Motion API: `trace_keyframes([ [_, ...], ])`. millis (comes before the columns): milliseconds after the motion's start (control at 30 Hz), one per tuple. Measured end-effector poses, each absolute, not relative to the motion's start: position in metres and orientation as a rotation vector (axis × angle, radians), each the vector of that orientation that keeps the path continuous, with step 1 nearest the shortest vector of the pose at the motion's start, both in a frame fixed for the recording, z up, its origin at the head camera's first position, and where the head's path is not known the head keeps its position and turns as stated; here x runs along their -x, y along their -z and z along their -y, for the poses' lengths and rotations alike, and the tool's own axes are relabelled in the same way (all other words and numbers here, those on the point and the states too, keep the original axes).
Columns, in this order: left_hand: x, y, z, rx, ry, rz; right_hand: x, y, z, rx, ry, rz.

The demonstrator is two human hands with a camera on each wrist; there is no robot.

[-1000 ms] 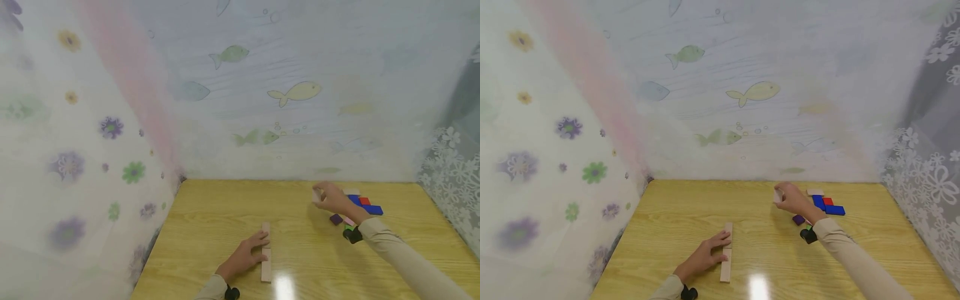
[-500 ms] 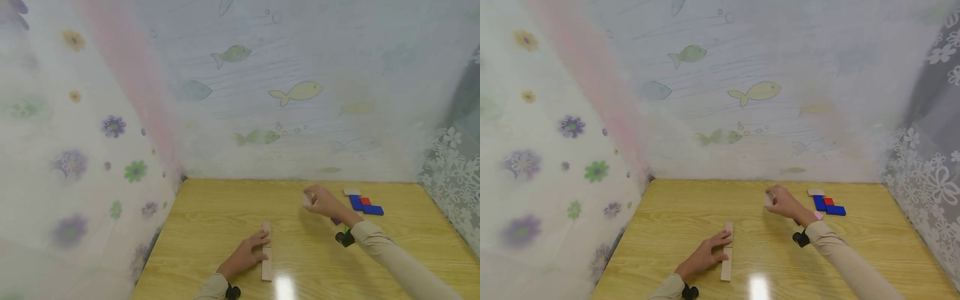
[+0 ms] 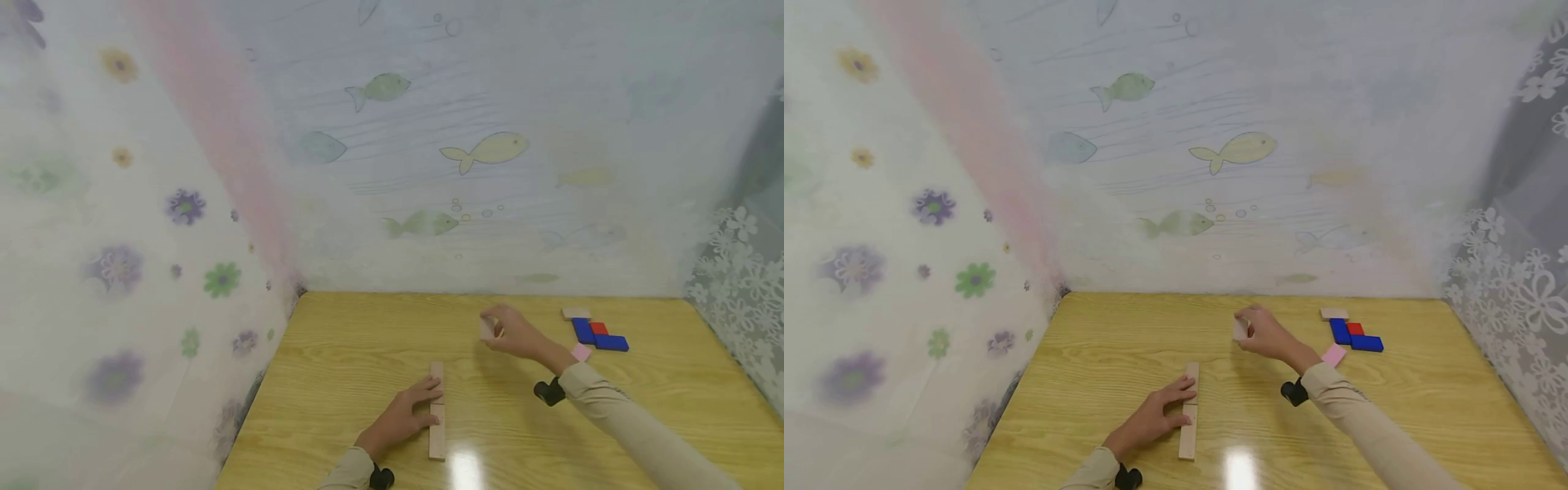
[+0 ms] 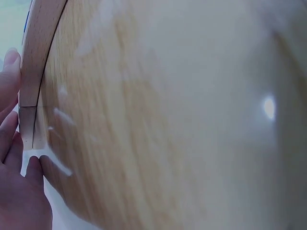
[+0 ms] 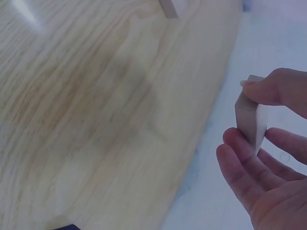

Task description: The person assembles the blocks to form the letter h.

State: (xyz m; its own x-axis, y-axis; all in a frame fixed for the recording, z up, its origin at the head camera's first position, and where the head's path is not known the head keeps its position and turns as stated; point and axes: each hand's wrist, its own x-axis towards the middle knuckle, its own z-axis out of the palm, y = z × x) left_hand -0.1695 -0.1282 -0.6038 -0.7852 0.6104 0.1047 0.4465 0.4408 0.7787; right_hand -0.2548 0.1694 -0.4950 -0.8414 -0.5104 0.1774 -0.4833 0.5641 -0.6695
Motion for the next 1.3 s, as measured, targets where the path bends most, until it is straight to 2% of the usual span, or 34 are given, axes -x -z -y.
trace_keyframes([
  [1300,0.171,0.602,0.127,-0.897,-1.258,-2.480,0.253,0.528,-0.118,0.955,1.221,-2.677],
])
